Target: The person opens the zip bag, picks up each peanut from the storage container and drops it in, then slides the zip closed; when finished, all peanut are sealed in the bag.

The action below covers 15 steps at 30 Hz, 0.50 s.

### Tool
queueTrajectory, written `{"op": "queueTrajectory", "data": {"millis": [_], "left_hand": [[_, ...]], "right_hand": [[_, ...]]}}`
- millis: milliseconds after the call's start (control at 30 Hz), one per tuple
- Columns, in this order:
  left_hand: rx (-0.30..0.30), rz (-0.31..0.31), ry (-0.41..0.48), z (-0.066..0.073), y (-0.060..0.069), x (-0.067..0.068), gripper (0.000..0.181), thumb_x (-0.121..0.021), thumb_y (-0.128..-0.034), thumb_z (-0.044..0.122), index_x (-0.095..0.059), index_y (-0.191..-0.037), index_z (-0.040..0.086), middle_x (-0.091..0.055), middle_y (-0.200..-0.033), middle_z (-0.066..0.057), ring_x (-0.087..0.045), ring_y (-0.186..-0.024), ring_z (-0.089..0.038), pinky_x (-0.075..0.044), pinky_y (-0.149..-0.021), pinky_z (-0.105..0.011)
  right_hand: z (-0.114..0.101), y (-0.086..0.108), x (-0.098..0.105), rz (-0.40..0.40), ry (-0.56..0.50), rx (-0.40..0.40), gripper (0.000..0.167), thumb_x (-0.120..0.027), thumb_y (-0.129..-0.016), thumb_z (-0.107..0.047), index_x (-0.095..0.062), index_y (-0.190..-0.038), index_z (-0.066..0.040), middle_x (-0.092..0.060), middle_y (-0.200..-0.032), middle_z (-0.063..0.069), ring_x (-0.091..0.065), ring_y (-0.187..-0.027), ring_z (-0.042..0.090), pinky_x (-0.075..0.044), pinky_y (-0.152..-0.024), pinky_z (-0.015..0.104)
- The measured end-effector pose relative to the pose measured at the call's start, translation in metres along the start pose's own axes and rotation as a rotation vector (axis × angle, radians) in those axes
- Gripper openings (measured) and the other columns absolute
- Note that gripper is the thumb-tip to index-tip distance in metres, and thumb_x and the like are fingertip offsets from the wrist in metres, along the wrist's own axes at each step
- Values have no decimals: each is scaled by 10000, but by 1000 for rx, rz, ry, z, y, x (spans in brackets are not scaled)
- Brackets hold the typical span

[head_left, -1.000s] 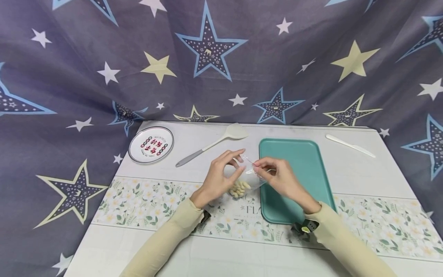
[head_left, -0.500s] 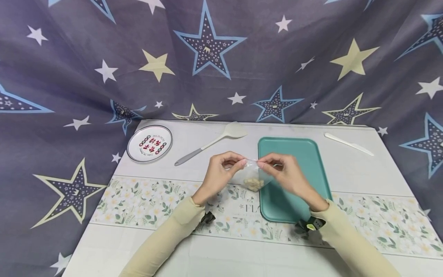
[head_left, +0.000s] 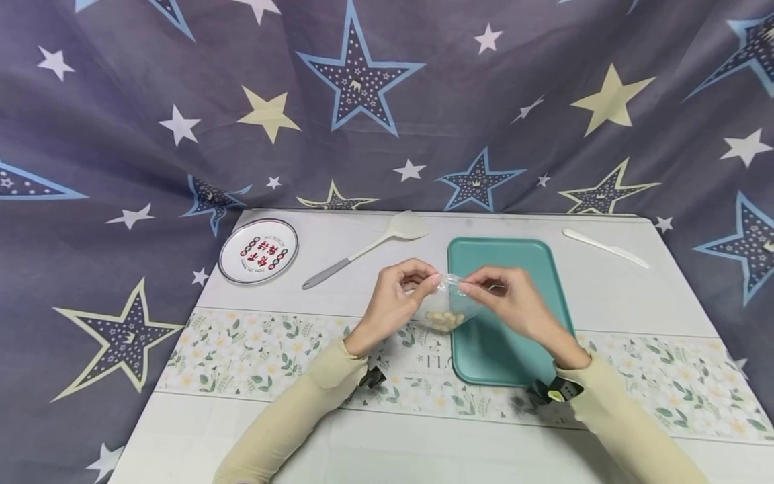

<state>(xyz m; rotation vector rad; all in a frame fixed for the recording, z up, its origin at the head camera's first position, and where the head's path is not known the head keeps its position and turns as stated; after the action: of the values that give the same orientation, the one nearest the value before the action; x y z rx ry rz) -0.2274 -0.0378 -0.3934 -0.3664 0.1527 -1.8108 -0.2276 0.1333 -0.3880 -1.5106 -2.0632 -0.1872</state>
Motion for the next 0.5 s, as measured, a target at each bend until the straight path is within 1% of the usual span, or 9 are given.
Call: {"op": "queueTrajectory", "data": {"millis": [133,267,400,500], "left_hand": [[-2,-5,-18,2,0,-3,139,-696,-1006,119,-731,-1049,-8,-744,-993,-166,-690,-848,-119,-621,-820,-278],[11,-8,-28,1,2,-1,138,-690,-1012,128,-722,-1042,-2,-739,-985,-160,-692,-850,-128,-622,-821,-277],[39,-17,-43,-1,5,2,147,-680,-1021,141,-713,-1058,3,-730,-997,-157,-698,-851,-130,-624,-817,-277],[71,-27,-47,-4,7,5,146,-686,-1016,136,-716,-1067,3,-732,-1015,-158,-704,-853,-128,-628,-817,-277]], "right_hand": [[0,3,2,8,-2,1,72,-756,-960,-136,-796,-972,-77,-794,-919,85,-721,-748,156,-616,-725,216],[-3,3,-1,-1,0,-5,81,-757,-963,-162,-792,-970,-89,-798,-939,71,-728,-799,131,-617,-762,215],[-6,3,-6,-10,4,2,72,-753,-967,-170,-786,-972,-106,-795,-951,52,-707,-825,86,-612,-782,222],[-8,3,-10,-19,6,21,52,-751,-966,-153,-786,-970,-115,-790,-951,40,-687,-814,81,-607,-764,235]]}}
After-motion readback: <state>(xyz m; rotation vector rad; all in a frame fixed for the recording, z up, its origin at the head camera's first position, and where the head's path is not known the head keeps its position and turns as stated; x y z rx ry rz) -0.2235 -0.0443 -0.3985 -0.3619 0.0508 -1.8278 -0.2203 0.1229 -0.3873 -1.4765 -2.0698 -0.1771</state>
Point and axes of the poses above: each hand's wrist, its own y-axis away from the middle knuckle, its own x-axis out of the back of the hand, z = x × y, the point moved 10 cm from there along -y, towards the middle knuckle
